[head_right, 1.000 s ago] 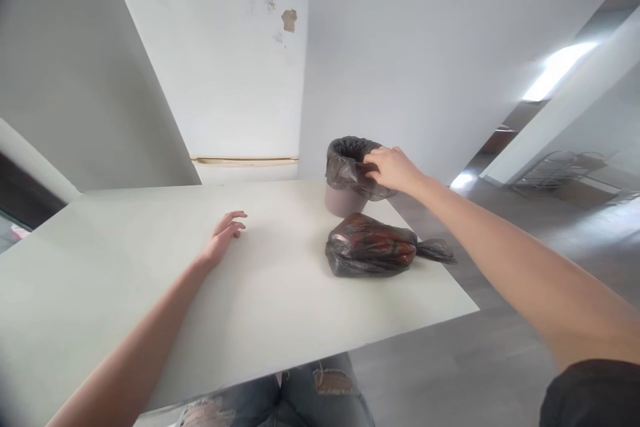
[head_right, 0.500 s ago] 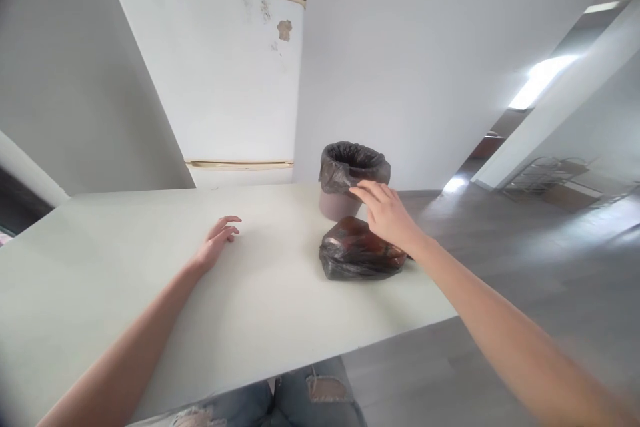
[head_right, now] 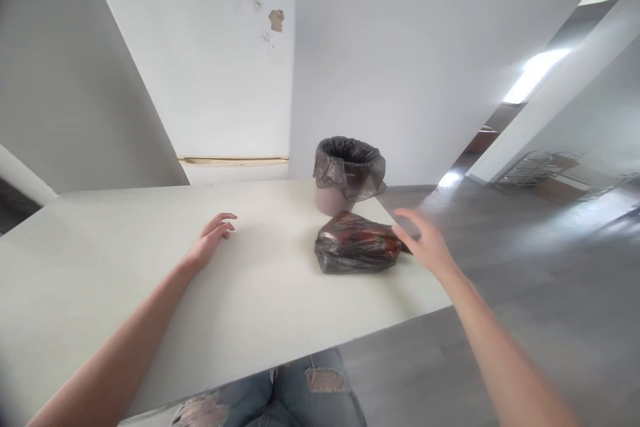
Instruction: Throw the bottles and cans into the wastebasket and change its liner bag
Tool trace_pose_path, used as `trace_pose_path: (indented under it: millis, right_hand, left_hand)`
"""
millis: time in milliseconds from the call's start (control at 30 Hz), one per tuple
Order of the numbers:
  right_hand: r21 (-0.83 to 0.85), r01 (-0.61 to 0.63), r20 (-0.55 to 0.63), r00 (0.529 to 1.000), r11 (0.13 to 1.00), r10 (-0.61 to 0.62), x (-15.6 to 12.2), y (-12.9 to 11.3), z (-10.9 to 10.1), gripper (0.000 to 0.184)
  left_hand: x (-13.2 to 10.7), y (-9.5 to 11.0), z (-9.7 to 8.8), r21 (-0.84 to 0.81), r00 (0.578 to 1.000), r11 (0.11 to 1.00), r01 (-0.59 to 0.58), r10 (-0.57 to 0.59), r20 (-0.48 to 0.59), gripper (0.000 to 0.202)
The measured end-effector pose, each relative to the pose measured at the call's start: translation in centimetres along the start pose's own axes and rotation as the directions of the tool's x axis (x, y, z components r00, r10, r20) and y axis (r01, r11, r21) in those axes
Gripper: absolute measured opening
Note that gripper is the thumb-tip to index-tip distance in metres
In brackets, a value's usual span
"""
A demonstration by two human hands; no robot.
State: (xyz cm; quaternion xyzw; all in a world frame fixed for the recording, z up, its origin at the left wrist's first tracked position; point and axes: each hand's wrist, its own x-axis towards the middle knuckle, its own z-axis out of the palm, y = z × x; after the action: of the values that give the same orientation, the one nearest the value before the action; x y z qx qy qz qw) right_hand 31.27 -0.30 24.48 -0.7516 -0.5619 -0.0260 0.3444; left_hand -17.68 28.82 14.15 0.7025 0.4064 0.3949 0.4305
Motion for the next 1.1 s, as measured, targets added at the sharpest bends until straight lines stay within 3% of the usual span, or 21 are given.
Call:
trace_pose_path:
  millis: [67,133,200,267,367,500,567,667,767,867,967,1033,1100]
  right_hand:
    - [-0.032,0.06,0.217,0.975,0.998,-0.051,-1.1,2.5,-0.2,0.07]
    - [-0.058,0.071,0.355,0.934,0.996,-0.046,-1.9,4.3,0.2,0.095]
    - [-0.064,0.027,0.398,0.918,0.998,0.001,-2.4,5.0,1.1,0.099]
    - [-0.035,0.003,0.39,0.921,0.999,0.011,-2.5,4.4,2.5,0.09]
    - [0.034,0.05,0.334,0.941,0.998,-0.059,-2.2,1.2,5.2,0.076]
    - [0.042,0.119,0.247,0.961,0.992,-0.126,-1.2,-5.7,10.0,0.069]
    - [0.01,0.109,0.173,0.979,0.994,-0.109,-0.3,-9.3,12.8,0.062]
    - [-0.059,-0.006,0.166,0.986,0.998,0.016,1.4,-14.1,17.0,0.056]
    - [0.042,-0.031,0.209,0.978,0.999,0.022,3.1,-17.6,20.4,0.051]
    - [0.364,-0.016,0.286,0.954,0.931,-0.096,4.0,-19.3,22.7,0.051]
    - [0.659,-0.1,0.383,0.898,0.746,-0.217,4.2,-19.3,24.3,0.047]
    - [0.762,-0.142,0.418,0.853,0.632,-0.312,4.0,-18.5,25.0,0.039]
    - [0.791,-0.071,0.353,0.865,0.608,-0.358,3.7,-17.7,25.5,0.028]
  left_hand:
    - [0.0,-0.1,-0.1,-0.022,0.999,1.0,0.01,-0.009,0.034,0.046]
    - [0.0,-0.1,-0.1,-0.035,0.999,0.999,0.017,-0.015,0.049,0.045]
    - [0.0,0.1,-0.2,-0.037,0.998,0.999,0.018,-0.016,0.054,0.046]
    - [-0.2,0.3,-0.1,-0.033,0.998,0.999,0.014,-0.012,0.059,0.046]
    - [-0.4,0.6,0.0,-0.019,0.998,1.0,-0.002,0.003,0.058,0.044]
    - [-0.4,0.8,0.3,-0.004,0.999,0.999,-0.045,0.045,0.006,0.038]
    - [-0.4,0.8,0.3,0.006,0.995,0.997,-0.077,0.077,-0.057,0.034]
    - [-0.6,1.0,0.2,0.042,0.97,0.99,-0.135,0.141,-0.197,0.027]
    - [-1.3,1.7,0.5,0.106,0.929,0.972,-0.209,0.232,-0.289,0.021]
    - [-2.2,2.6,1.8,0.17,0.917,0.939,-0.298,0.331,-0.224,0.016]
    - [-3.1,3.3,3.7,0.201,0.917,0.908,-0.369,0.391,-0.082,0.01]
    - [-3.4,3.4,4.7,0.249,0.907,0.881,-0.404,0.421,-0.018,0.019]
    - [-3.5,3.4,5.1,0.328,0.892,0.841,-0.431,0.452,0.011,0.033]
